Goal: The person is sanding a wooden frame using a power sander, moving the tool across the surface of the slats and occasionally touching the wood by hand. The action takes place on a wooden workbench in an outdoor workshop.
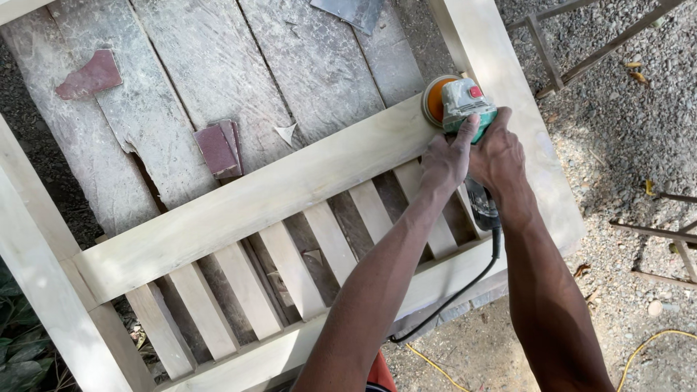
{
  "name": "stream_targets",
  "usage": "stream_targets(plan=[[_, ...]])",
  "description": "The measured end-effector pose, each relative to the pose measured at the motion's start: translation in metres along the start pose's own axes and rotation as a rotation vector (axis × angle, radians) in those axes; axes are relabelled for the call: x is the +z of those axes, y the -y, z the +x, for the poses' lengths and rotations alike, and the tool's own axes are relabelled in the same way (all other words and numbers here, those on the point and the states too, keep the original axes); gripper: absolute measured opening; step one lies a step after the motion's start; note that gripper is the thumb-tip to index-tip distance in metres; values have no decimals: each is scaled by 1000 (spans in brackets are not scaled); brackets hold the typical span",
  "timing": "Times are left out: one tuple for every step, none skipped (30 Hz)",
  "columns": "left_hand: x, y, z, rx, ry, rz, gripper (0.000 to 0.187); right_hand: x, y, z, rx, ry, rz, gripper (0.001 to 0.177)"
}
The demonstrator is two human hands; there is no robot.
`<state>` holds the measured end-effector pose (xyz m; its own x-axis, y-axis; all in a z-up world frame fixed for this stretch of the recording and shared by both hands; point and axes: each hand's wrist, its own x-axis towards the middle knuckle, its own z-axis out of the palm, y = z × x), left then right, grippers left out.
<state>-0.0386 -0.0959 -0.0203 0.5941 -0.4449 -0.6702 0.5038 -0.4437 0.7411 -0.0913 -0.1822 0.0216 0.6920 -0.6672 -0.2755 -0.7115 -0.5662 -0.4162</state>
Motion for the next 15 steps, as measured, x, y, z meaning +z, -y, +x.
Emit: stream_targets(plan=[[-1, 1, -2, 3, 8, 4, 122, -4, 3, -4, 14, 15, 2, 71], [-2, 1, -5, -7, 39, -25, 123, -7, 7, -9, 29, 30, 5, 74], [-2, 3, -13, -25, 77, -54, 124, -10, 10, -16, 73, 55, 12, 73], [-2, 6, -22, -42, 114, -85, 125, -12, 12, -23, 118, 80, 19, 71], [-4, 9, -29, -54, 117, -45, 125, -12, 13, -28, 158, 101, 30, 69], [-6, 12, -38, -66, 121, -6, 124, -13, 13, -38, 177, 112, 27, 69], [-8, 12, -42, -69, 124, 35, 124, -13, 12, -46, 192, 115, 25, 68], [-10, 14, -47, -48, 129, 34, 124, -12, 10, -51, 207, 118, 23, 68], [-11, 17, -54, -34, 136, 32, 124, -11, 8, -55, 180, 97, 16, 69], [-11, 19, -57, -19, 143, 30, 124, -8, 6, -57, 153, 76, 9, 71], [-9, 19, -55, -15, 150, 24, 124, -8, 3, -59, 130, 56, 0, 72], [-7, 17, -50, -10, 156, 18, 123, -8, 0, -57, 145, 54, -1, 71], [-6, 16, -45, -9, 157, 11, 123, -8, -1, -50, 156, 58, 0, 70], [-4, 13, -38, -18, 154, 18, 123, -8, -1, -43, 168, 61, 0, 69], [-2, 9, -32, -31, 146, 26, 123, -9, 0, -36, 129, 63, 7, 71]])
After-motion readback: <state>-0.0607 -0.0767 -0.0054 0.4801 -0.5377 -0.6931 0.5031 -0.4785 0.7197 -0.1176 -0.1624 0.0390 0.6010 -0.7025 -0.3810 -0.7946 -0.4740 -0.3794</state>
